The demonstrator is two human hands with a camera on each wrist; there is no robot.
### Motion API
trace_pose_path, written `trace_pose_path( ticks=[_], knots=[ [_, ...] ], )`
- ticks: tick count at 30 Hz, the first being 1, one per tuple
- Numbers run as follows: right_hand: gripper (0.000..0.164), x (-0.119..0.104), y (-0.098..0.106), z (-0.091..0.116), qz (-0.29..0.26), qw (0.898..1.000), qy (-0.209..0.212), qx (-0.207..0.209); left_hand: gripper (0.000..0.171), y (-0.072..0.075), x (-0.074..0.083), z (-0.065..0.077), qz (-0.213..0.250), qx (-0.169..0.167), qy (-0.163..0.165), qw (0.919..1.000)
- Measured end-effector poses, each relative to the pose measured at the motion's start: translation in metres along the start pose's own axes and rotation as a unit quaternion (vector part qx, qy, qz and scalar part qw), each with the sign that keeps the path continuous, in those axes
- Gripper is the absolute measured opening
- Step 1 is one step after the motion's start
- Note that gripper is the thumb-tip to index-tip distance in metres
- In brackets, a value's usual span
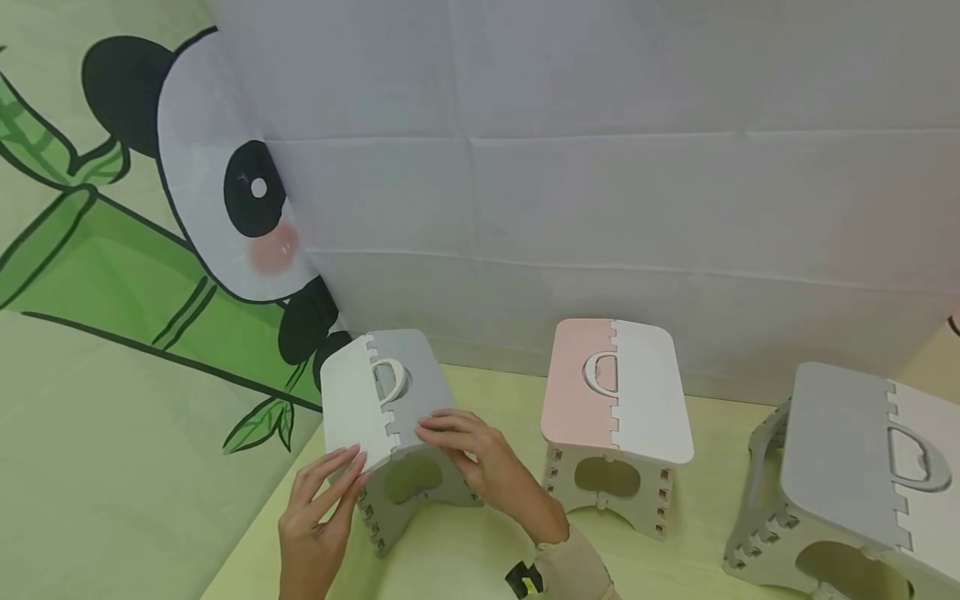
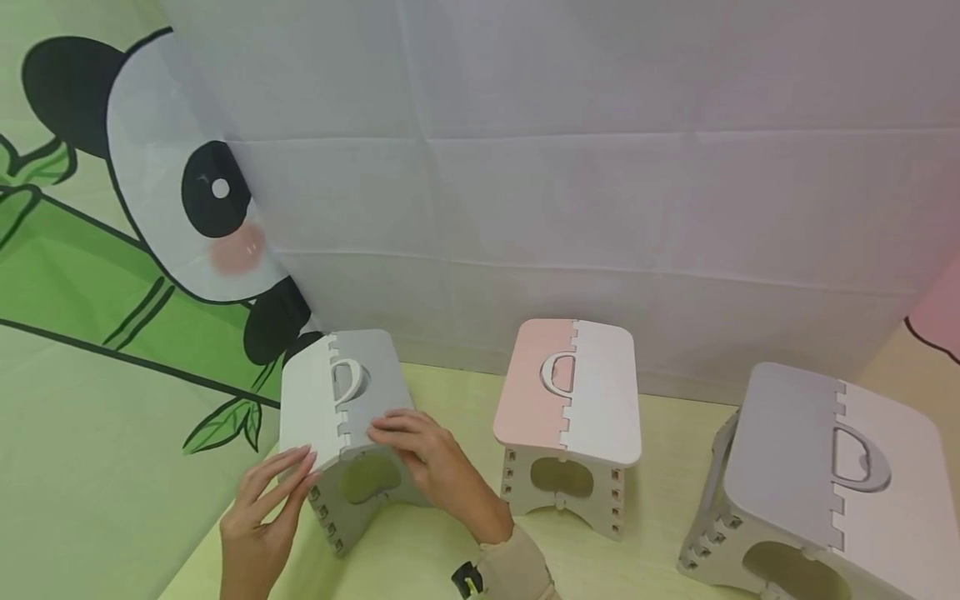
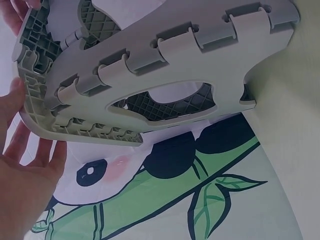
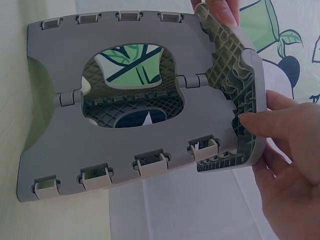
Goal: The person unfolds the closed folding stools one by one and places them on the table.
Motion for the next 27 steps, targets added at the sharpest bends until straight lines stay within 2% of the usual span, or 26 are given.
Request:
trace_pose_path(
  ticks=[6, 12, 17, 27],
  knots=[
    [0.041, -0.0005, -0.0002, -0.0007, 0.004, 1.000, -0.006, -0.003, 0.036, -0.0004, -0.0012, -0.0001, 0.001, 0.002, -0.006, 1.0000],
    [0.040, -0.0005, -0.0010, -0.0004, -0.006, 1.000, -0.015, -0.004, 0.047, -0.0013, -0.0032, 0.0017, -0.008, -0.007, 0.012, 0.9999],
    [0.041, 0.0010, -0.0030, 0.0002, 0.006, 1.000, -0.018, -0.009, 0.044, -0.0021, -0.0038, 0.0026, -0.014, -0.005, 0.011, 0.9998],
    [0.042, 0.0027, -0.0049, 0.0009, 0.006, 1.000, -0.022, -0.010, 0.057, -0.0045, -0.0058, 0.0044, -0.043, -0.023, 0.051, 0.9975]
  ],
)
Point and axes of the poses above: each hand's wrist, its own z-axis away from the middle knuckle, its own y-axis out of the back of the hand, x = y × z, the point moved 5 cm from there along -z, towards the middle knuckle, and after that the axes turned 2 degrees about z, right-handed, at the moved point
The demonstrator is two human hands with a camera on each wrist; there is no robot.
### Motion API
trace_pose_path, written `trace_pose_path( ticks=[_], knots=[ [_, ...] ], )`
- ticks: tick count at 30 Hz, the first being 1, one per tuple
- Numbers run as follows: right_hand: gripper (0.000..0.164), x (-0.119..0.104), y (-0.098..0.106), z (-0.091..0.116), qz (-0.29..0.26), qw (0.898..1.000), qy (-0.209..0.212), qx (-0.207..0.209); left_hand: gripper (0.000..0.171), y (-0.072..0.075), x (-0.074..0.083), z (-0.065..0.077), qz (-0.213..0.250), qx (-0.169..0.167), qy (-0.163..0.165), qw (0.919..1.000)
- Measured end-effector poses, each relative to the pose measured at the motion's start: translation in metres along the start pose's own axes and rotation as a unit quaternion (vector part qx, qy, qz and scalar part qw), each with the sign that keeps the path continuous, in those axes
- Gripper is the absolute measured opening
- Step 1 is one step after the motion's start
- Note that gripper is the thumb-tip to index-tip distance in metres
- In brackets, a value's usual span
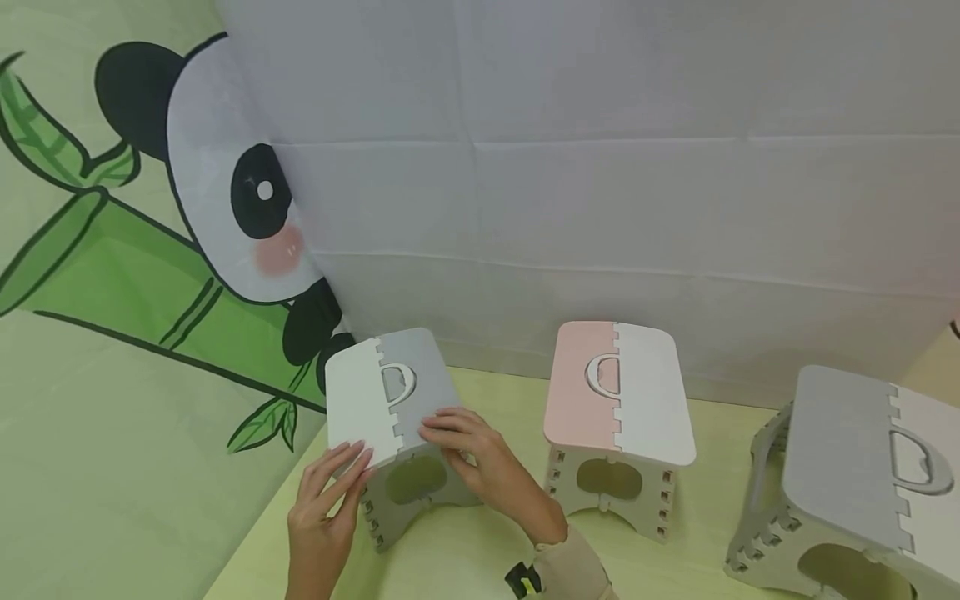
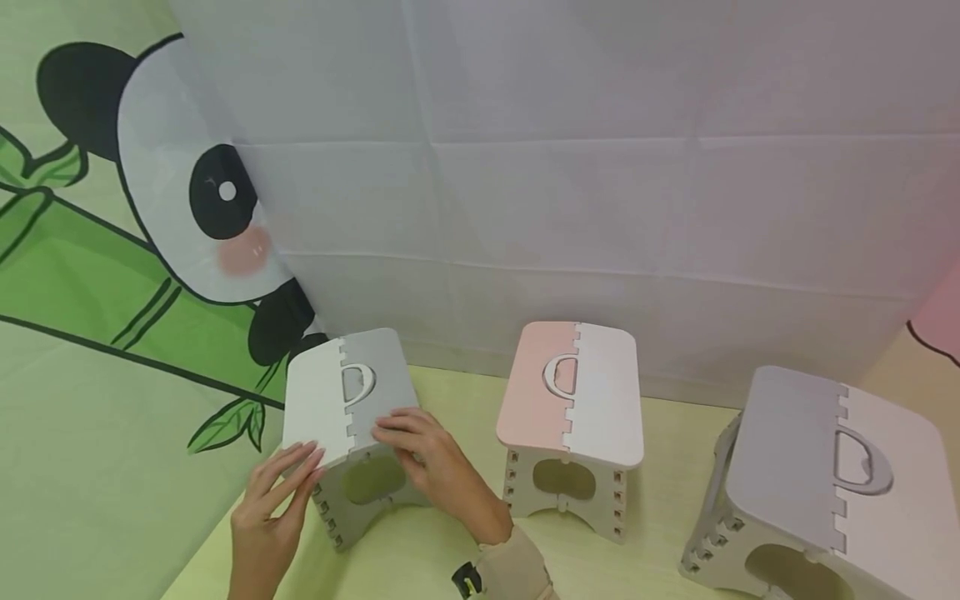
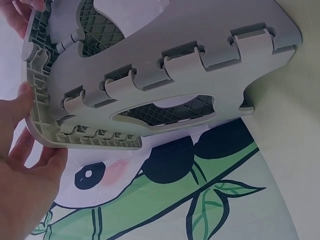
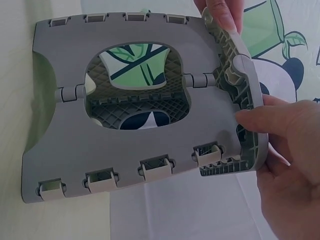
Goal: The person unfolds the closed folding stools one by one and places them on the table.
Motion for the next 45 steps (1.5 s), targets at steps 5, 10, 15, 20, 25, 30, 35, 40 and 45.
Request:
trace_pose_path(
  ticks=[5, 10, 15, 20, 25, 30, 35, 40, 45],
  knots=[
    [0.042, -0.001, 0.000, 0.001, 0.007, 1.000, 0.006, 0.001, 0.055, -0.002, 0.000, 0.001, -0.007, -0.001, 0.001, 1.0000],
    [0.041, -0.003, 0.001, 0.001, 0.015, 1.000, 0.012, 0.001, 0.035, -0.002, 0.000, 0.002, 0.000, 0.016, -0.024, 0.9996],
    [0.041, -0.005, 0.001, 0.001, 0.018, 1.000, 0.009, -0.002, 0.036, -0.001, 0.001, 0.003, -0.015, 0.012, -0.016, 0.9997],
    [0.042, -0.007, 0.002, 0.002, 0.024, 1.000, 0.014, 0.005, 0.036, -0.002, 0.002, 0.002, -0.022, 0.007, -0.012, 0.9997],
    [0.042, -0.007, 0.004, 0.002, 0.038, 0.999, 0.024, 0.005, 0.031, -0.002, 0.002, 0.003, -0.019, 0.011, -0.011, 0.9997],
    [0.043, -0.006, 0.006, 0.001, 0.056, 0.998, 0.029, 0.002, 0.041, -0.004, 0.005, 0.001, -0.020, 0.005, -0.011, 0.9997],
    [0.045, -0.006, 0.006, -0.001, 0.041, 0.999, 0.025, -0.010, 0.032, -0.004, 0.007, -0.001, -0.017, 0.011, -0.024, 0.9995],
    [0.046, -0.007, 0.006, -0.002, 0.033, 0.999, 0.028, -0.028, 0.030, -0.003, 0.009, -0.002, -0.024, 0.012, -0.022, 0.9994],
    [0.046, -0.010, 0.007, -0.002, 0.051, 0.997, 0.041, -0.029, 0.032, -0.005, 0.014, -0.005, -0.034, 0.015, -0.023, 0.9990]
  ],
)
Point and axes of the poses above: each hand's wrist, its own z-axis away from the middle knuckle, its own y-axis out of the back of the hand, x = y × z, the point moved 5 cm from there along -z, towards the middle knuckle, and after that the axes turned 2 degrees about z, right-handed, at the moved point
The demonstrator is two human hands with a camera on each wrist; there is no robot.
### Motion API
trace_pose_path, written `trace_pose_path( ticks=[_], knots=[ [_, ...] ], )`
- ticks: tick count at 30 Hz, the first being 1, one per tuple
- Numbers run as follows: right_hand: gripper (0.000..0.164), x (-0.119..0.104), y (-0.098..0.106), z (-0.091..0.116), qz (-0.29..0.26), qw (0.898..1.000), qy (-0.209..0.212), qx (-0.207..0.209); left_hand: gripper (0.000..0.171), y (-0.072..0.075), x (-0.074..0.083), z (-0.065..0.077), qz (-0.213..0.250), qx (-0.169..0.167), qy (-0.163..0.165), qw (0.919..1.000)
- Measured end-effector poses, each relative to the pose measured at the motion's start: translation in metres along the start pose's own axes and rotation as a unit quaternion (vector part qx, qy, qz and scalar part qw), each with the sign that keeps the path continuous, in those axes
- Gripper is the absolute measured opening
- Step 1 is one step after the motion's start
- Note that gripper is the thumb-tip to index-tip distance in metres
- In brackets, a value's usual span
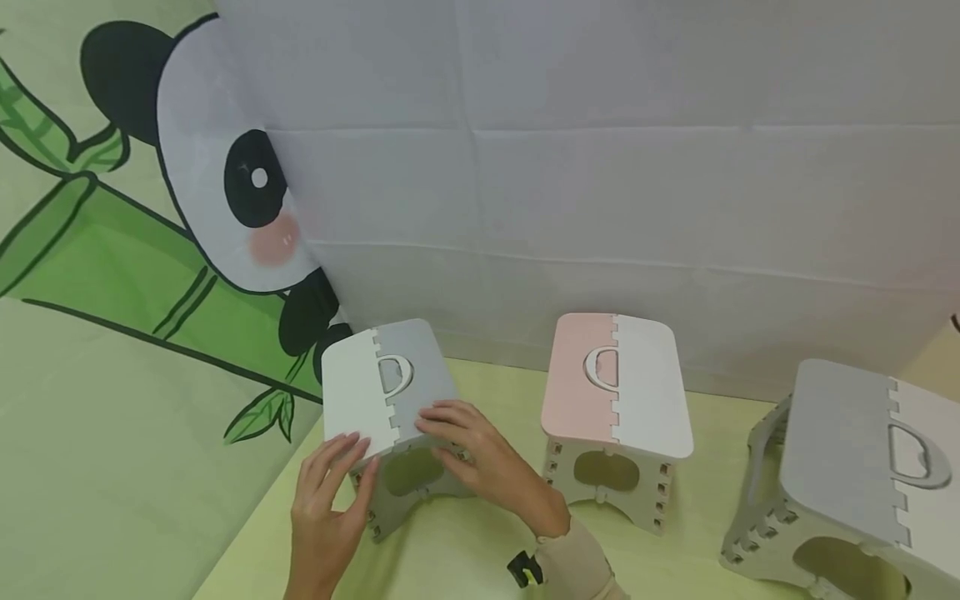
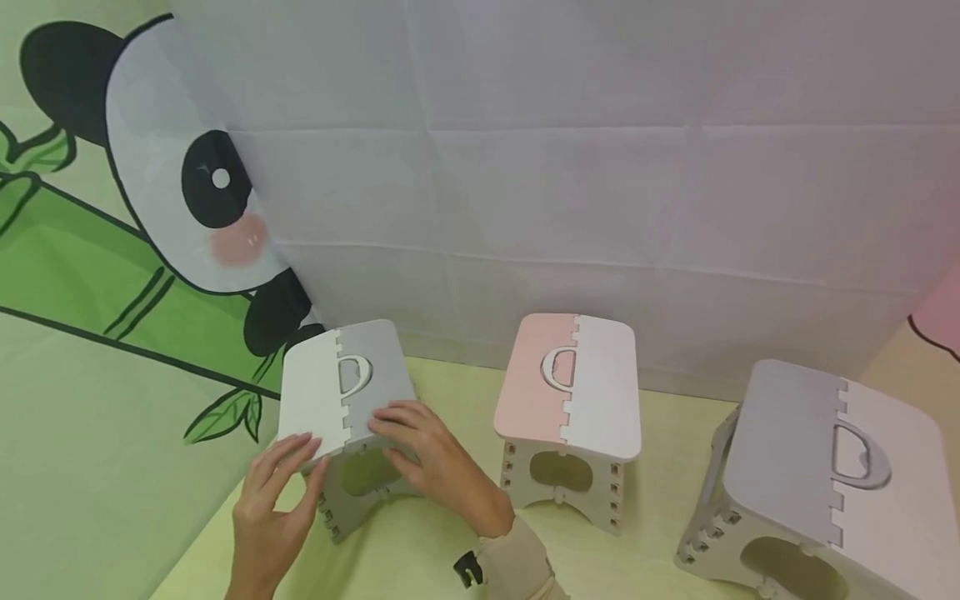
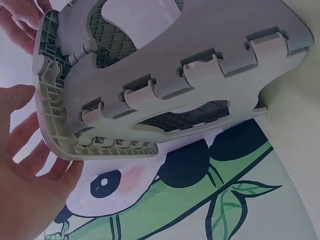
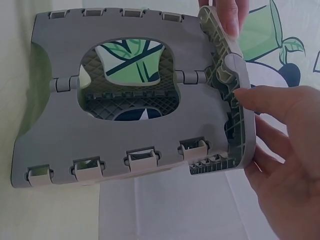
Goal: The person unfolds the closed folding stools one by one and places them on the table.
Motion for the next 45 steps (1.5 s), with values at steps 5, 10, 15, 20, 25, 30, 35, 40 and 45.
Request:
trace_pose_path(
  ticks=[5, 10, 15, 20, 25, 30, 35, 40, 45],
  knots=[
    [0.046, -0.001, 0.004, 0.002, 0.004, 1.000, 0.002, 0.009, 0.032, -0.003, 0.006, -0.003, 0.009, 0.019, -0.008, 0.9997],
    [0.043, -0.001, 0.009, 0.005, 0.000, 1.000, -0.017, 0.017, 0.032, -0.005, 0.012, -0.005, 0.013, 0.029, -0.001, 0.9995],
    [0.040, -0.002, 0.016, 0.006, 0.001, 0.999, -0.028, 0.028, 0.031, -0.010, 0.020, -0.010, 0.028, 0.042, -0.013, 0.9986],
    [0.039, -0.006, 0.024, 0.007, 0.015, 0.999, -0.018, 0.041, 0.028, -0.016, 0.029, -0.016, 0.050, 0.057, -0.040, 0.9963],
    [0.036, -0.012, 0.031, 0.011, 0.026, 0.998, -0.014, 0.047, 0.027, -0.020, 0.035, -0.016, 0.051, 0.053, -0.041, 0.9964],
    [0.036, -0.016, 0.038, 0.015, 0.038, 0.998, -0.025, 0.049, 0.028, -0.024, 0.040, -0.016, 0.050, 0.050, -0.039, 0.9967],
    [0.037, -0.018, 0.046, 0.022, 0.047, 0.997, -0.042, 0.053, 0.027, -0.030, 0.048, -0.016, 0.067, 0.053, -0.049, 0.9951],
    [0.037, -0.020, 0.054, 0.032, 0.057, 0.996, -0.053, 0.054, 0.025, -0.036, 0.058, -0.015, 0.079, 0.044, -0.056, 0.9943],
    [0.034, -0.021, 0.059, 0.042, 0.072, 0.994, -0.062, 0.060, 0.021, -0.043, 0.063, -0.015, 0.091, 0.042, -0.070, 0.9926]
  ],
)
Point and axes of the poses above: each hand's wrist, its own z-axis away from the middle knuckle, its own y-axis out of the back of the hand, x = y × z, the point moved 5 cm from there along -z, towards the middle knuckle, and after that the axes turned 2 degrees about z, right-handed, at the moved point
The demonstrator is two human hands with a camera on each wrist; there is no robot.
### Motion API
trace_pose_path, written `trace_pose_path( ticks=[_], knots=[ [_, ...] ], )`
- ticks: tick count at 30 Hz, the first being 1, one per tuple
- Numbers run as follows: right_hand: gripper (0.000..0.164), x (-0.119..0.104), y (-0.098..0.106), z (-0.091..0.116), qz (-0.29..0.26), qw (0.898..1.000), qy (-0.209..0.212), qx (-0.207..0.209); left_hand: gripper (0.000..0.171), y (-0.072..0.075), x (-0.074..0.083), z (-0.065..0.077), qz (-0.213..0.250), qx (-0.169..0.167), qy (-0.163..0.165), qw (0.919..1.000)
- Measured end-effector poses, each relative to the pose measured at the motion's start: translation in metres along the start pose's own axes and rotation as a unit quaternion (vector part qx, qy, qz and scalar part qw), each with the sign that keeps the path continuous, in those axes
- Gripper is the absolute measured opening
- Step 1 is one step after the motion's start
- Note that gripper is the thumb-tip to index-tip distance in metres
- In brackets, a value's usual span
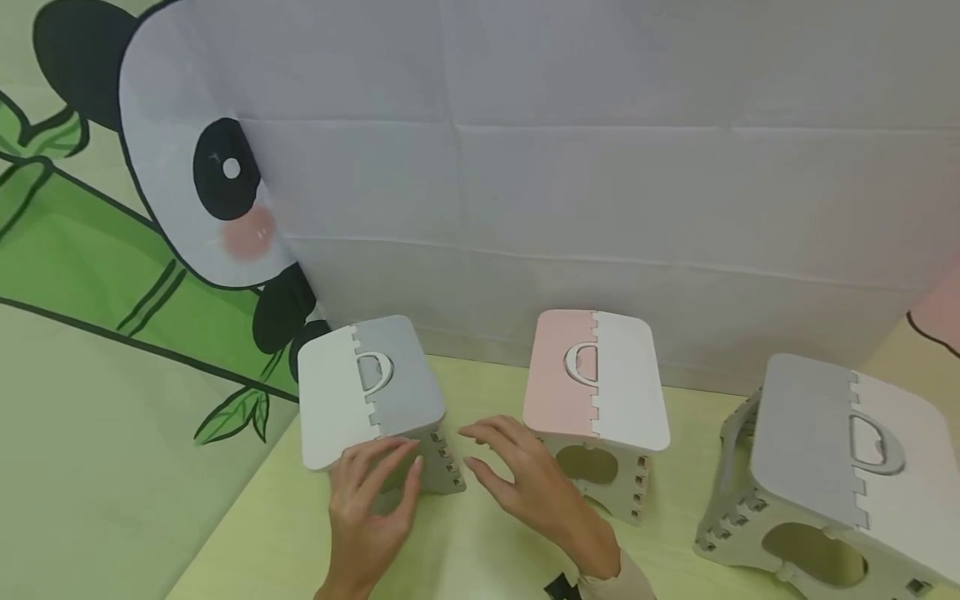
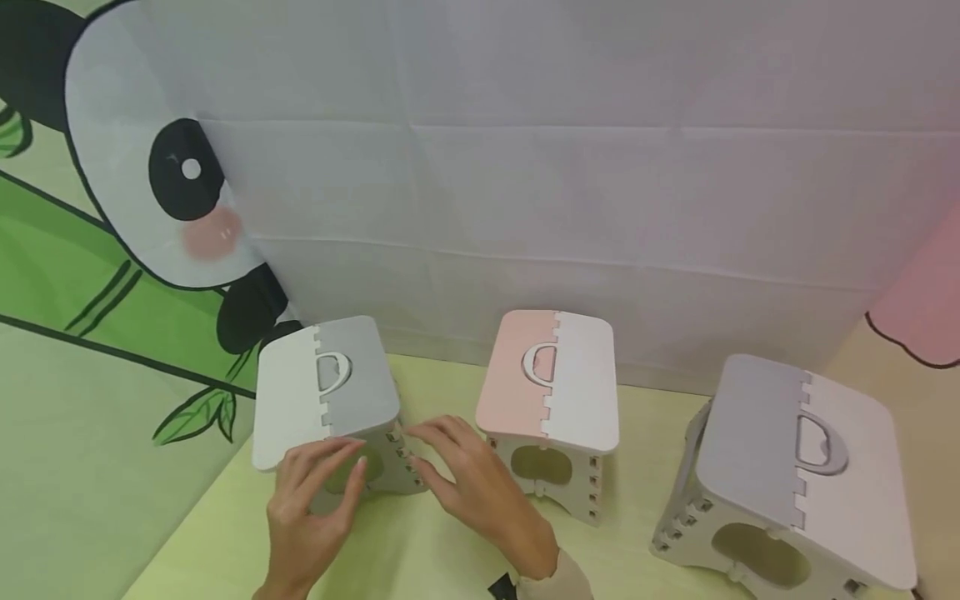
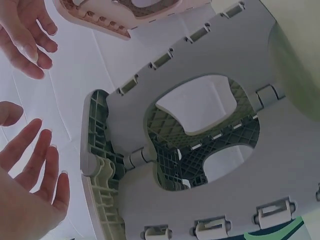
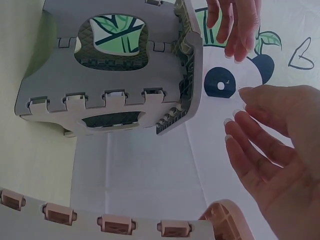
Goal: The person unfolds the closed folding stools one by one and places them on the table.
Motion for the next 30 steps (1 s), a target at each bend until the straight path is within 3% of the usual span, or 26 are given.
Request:
trace_pose_path(
  ticks=[8, 22, 30],
  knots=[
    [0.035, 0.003, 0.009, 0.013, 0.011, 1.000, -0.020, -0.003, 0.018, -0.010, 0.010, 0.001, 0.003, -0.002, -0.024, 0.9997],
    [0.036, 0.004, 0.030, 0.033, 0.063, 0.998, -0.024, 0.000, 0.018, -0.030, 0.024, 0.007, 0.025, -0.021, -0.027, 0.9991],
    [0.038, 0.008, 0.043, 0.051, 0.058, 0.996, -0.063, -0.022, 0.016, -0.043, 0.030, 0.012, 0.043, -0.040, -0.033, 0.9977]
  ],
)
Point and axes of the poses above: each hand's wrist, its own z-axis away from the middle knuckle, its own y-axis out of the back of the hand, x = y × z, the point moved 5 cm from there along -z, towards the middle knuckle, and after that the axes turned 2 degrees about z, right-handed, at the moved point
